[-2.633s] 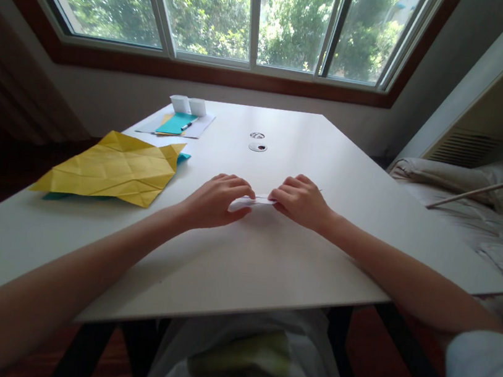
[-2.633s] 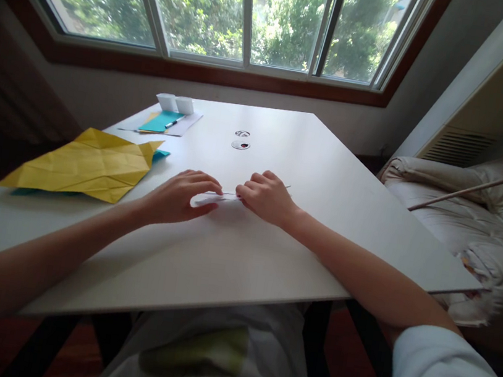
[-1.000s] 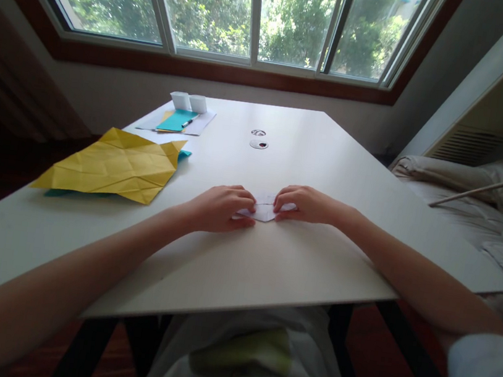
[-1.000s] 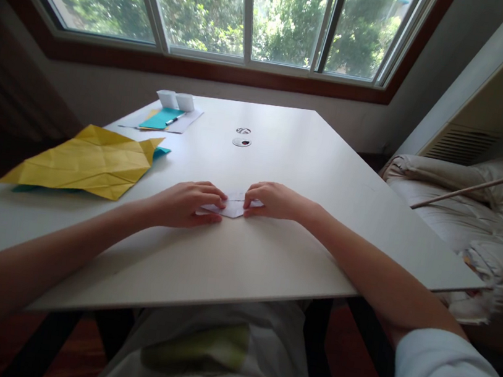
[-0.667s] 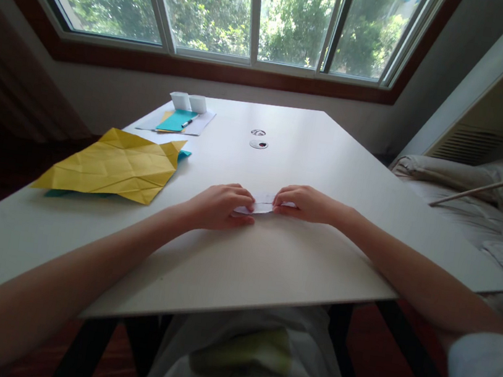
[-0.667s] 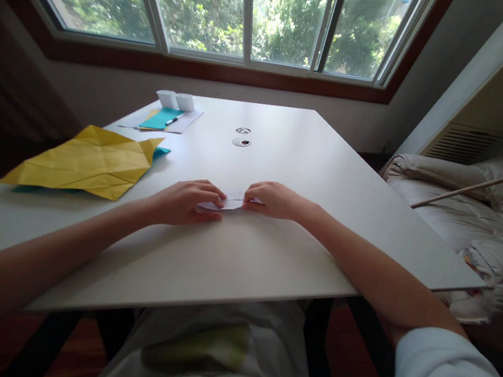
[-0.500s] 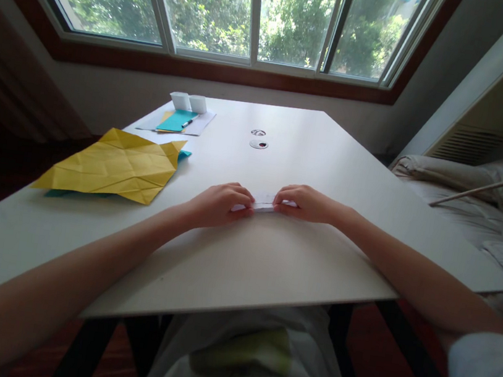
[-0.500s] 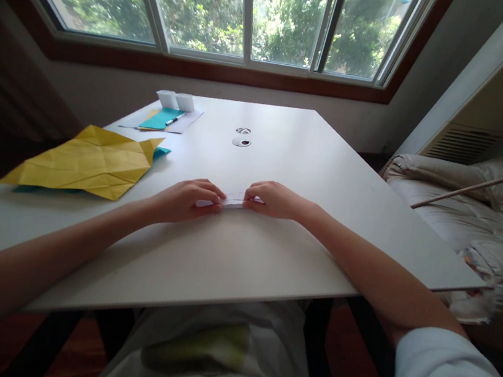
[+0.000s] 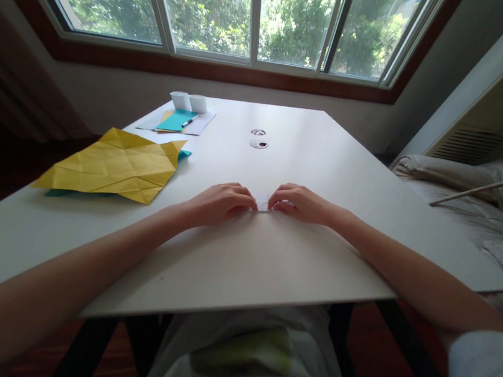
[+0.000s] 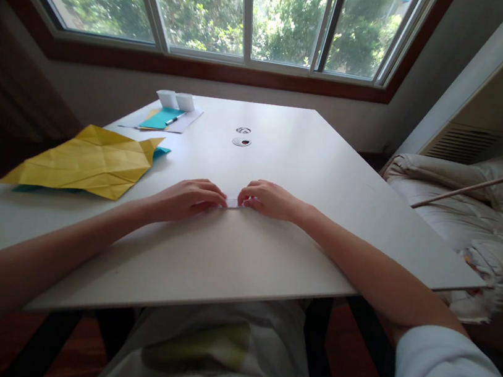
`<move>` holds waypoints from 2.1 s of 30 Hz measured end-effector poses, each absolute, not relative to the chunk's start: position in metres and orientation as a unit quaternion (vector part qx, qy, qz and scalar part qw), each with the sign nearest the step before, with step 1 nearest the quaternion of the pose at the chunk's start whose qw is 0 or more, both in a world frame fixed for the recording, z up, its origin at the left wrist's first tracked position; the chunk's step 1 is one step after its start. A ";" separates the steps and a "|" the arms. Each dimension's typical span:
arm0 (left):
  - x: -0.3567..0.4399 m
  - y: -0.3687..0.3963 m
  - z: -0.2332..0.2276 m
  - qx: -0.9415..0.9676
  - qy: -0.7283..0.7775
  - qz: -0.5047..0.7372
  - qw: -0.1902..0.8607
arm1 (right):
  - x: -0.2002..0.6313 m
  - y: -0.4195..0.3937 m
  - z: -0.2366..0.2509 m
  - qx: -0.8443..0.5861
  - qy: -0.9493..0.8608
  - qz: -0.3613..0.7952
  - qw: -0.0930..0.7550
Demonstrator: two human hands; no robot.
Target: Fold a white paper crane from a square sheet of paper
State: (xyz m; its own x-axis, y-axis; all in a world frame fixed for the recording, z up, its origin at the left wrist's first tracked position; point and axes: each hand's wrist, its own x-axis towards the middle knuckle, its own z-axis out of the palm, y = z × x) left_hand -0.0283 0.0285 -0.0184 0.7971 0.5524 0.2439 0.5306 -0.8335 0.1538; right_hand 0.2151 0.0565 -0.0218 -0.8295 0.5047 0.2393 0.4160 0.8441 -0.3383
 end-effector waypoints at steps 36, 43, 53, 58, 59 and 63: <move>-0.039 0.030 -0.011 0.945 0.314 0.089 0.012 | 0.232 0.054 -0.004 -0.253 -0.959 0.098 0.084; -0.038 0.028 -0.011 0.953 0.290 0.090 0.007 | 0.226 0.054 -0.010 -0.246 -0.962 0.061 0.099; -0.020 0.020 -0.016 0.930 0.327 0.166 0.036 | 0.204 0.041 -0.018 -0.338 -0.930 -0.012 0.143; -0.011 0.025 -0.024 0.880 0.418 0.219 0.059 | 0.200 0.043 -0.023 -0.383 -0.906 0.034 0.177; -0.011 0.026 -0.026 0.868 0.437 0.226 0.062 | 0.199 0.043 -0.024 -0.387 -0.903 0.036 0.182; -0.011 0.033 -0.030 0.831 0.499 0.239 0.062 | 0.197 0.047 -0.027 -0.398 -0.893 0.055 0.202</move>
